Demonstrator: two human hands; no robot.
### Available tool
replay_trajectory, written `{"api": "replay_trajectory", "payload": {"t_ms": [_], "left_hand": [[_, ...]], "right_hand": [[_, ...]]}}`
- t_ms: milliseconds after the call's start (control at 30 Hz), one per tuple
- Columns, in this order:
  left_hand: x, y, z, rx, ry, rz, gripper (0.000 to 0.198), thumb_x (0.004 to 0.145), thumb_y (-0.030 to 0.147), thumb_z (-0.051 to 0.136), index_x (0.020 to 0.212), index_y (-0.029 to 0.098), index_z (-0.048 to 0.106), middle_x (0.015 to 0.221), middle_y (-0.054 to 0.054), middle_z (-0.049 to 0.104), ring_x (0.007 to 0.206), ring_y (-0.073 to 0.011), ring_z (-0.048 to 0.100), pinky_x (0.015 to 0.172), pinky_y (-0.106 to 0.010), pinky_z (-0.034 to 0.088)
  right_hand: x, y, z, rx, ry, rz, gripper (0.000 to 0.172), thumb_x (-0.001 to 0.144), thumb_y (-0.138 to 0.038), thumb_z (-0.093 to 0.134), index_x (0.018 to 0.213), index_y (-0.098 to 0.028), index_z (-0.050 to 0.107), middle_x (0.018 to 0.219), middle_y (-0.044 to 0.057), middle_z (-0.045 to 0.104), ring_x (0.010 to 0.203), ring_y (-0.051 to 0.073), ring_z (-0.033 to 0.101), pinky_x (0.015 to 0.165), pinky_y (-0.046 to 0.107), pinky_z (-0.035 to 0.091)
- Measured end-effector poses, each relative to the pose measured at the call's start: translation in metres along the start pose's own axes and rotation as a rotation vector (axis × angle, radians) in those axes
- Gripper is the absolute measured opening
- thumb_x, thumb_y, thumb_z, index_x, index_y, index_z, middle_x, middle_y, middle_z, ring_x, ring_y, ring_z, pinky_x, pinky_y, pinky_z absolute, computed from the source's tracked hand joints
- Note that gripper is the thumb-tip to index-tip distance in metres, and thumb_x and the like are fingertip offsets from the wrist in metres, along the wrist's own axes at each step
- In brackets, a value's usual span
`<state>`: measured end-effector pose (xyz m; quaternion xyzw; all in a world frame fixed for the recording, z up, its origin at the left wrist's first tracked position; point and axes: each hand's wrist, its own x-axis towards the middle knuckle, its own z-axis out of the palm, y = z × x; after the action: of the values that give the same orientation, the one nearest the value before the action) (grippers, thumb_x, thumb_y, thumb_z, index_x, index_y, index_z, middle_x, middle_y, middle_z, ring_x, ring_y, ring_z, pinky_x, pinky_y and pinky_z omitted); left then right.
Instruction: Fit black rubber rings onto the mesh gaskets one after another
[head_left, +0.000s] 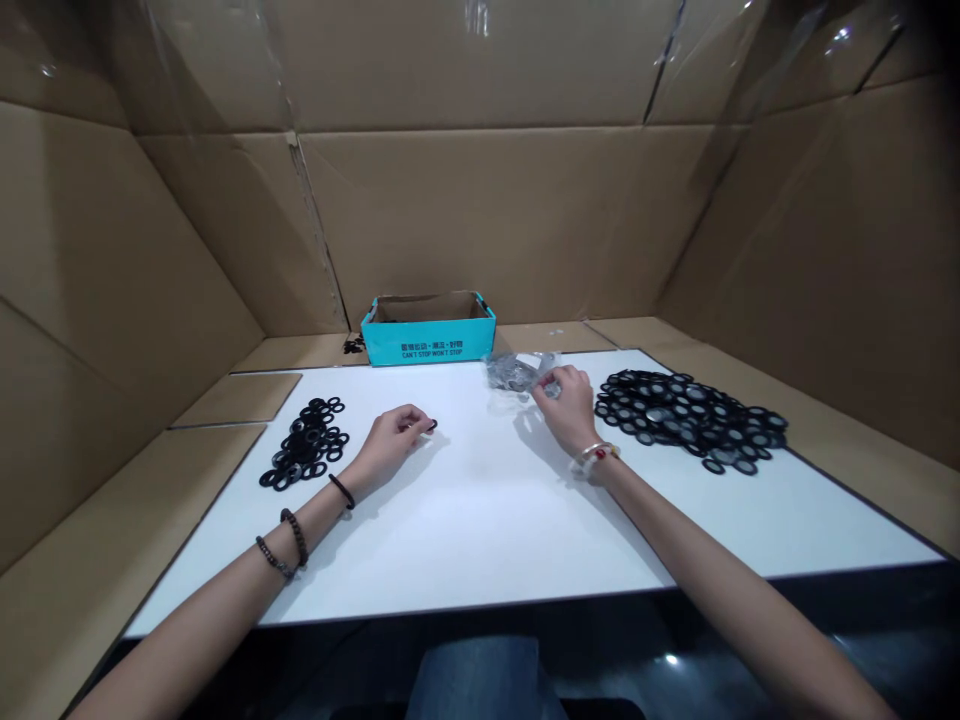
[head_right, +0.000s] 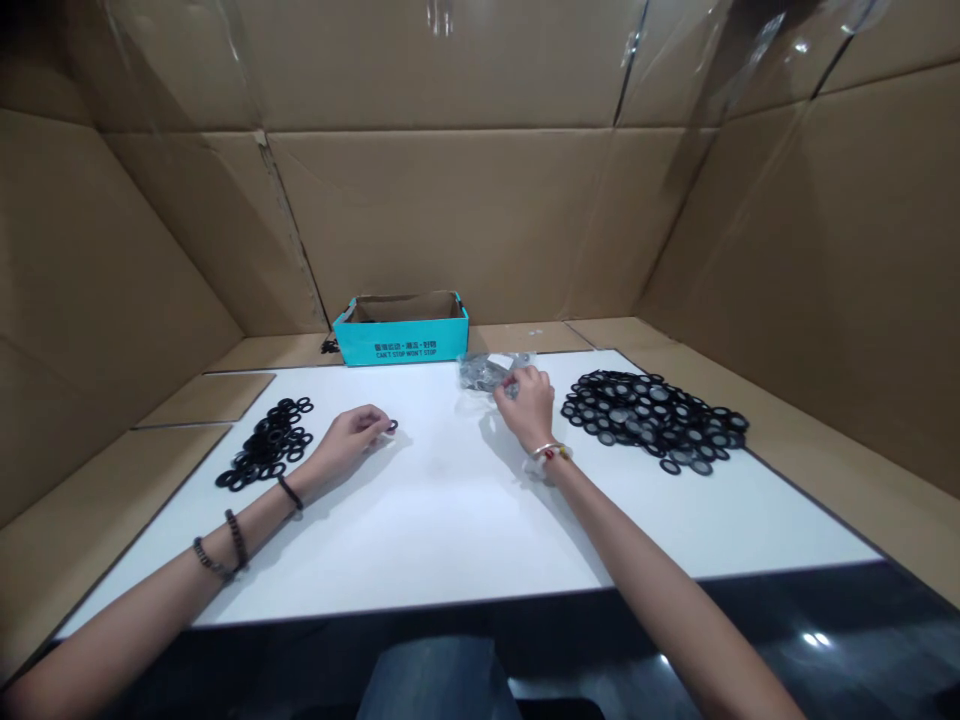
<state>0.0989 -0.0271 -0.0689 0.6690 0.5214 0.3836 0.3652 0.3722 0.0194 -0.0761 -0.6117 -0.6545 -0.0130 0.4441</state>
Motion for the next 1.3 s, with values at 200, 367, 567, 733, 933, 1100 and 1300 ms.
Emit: {"api": "replay_trajectory", "payload": {"t_ms": [200,367,567,733,933,1100,1300], "left_hand": [[-0.005,0.007,0.012,-0.45,-0.055,-0.188,0.036,0.068,0.047,0.064,0.067,0.013,0.052,0.065,-0.005,0.064,0.047,-0.0087,0.053,0.048,-0.021,0.037],[-0.011,0.013,0.021,-0.487,-0.078,-0.176,0.036,0.067,0.047,0.066,0.062,0.013,0.052,0.058,-0.003,0.062,0.048,-0.0095,0.054,0.048,-0.02,0.039],[-0.016,0.018,0.026,-0.449,-0.154,-0.174,0.037,0.067,0.049,0.065,0.066,0.014,0.051,0.062,-0.003,0.062,0.043,-0.0103,0.055,0.04,-0.021,0.041],[-0.018,0.021,0.026,-0.458,-0.139,-0.129,0.035,0.068,0.046,0.065,0.065,0.015,0.051,0.063,-0.002,0.062,0.046,-0.0105,0.056,0.042,-0.022,0.042],[-0.019,0.025,0.024,-0.464,-0.13,-0.111,0.029,0.065,0.039,0.07,0.064,0.013,0.056,0.06,-0.002,0.062,0.054,-0.0096,0.056,0.051,-0.02,0.041],[-0.021,0.02,0.027,-0.601,-0.126,-0.284,0.029,0.056,0.033,0.077,0.066,0.013,0.058,0.062,-0.001,0.063,0.056,-0.0094,0.056,0.055,-0.02,0.041],[-0.024,0.023,0.028,-0.649,-0.079,-0.295,0.028,0.057,0.031,0.077,0.072,0.013,0.062,0.068,-0.003,0.065,0.064,-0.0119,0.06,0.061,-0.021,0.043]], "right_hand": [[-0.024,-0.057,-0.005,0.666,-0.483,0.014,0.014,0.071,-0.029,0.056,0.071,-0.016,0.062,0.072,0.003,0.062,0.068,0.015,0.054,0.062,0.026,0.04],[-0.043,-0.084,-0.005,0.761,-0.655,0.076,0.012,0.068,-0.027,0.061,0.068,-0.015,0.064,0.067,0.003,0.064,0.062,0.014,0.055,0.057,0.025,0.04],[-0.052,-0.089,-0.004,0.894,-0.695,0.204,0.015,0.066,-0.028,0.064,0.07,-0.014,0.061,0.066,0.003,0.063,0.062,0.014,0.057,0.057,0.024,0.042],[-0.055,-0.087,0.0,0.931,-0.625,0.28,0.031,0.064,-0.028,0.067,0.09,-0.015,0.056,0.063,0.0,0.061,0.059,0.014,0.058,0.054,0.023,0.041],[-0.055,-0.087,-0.001,0.864,-0.706,0.203,0.021,0.071,-0.034,0.06,0.074,-0.013,0.061,0.071,0.004,0.063,0.064,0.013,0.056,0.059,0.025,0.041],[-0.055,-0.086,-0.001,0.783,-0.683,0.157,0.02,0.074,-0.035,0.056,0.074,-0.015,0.059,0.071,0.002,0.06,0.065,0.013,0.053,0.061,0.025,0.041],[-0.056,-0.085,0.001,0.766,-0.696,0.104,0.022,0.076,-0.036,0.054,0.075,-0.015,0.057,0.072,0.002,0.059,0.067,0.013,0.052,0.061,0.024,0.04]]}}
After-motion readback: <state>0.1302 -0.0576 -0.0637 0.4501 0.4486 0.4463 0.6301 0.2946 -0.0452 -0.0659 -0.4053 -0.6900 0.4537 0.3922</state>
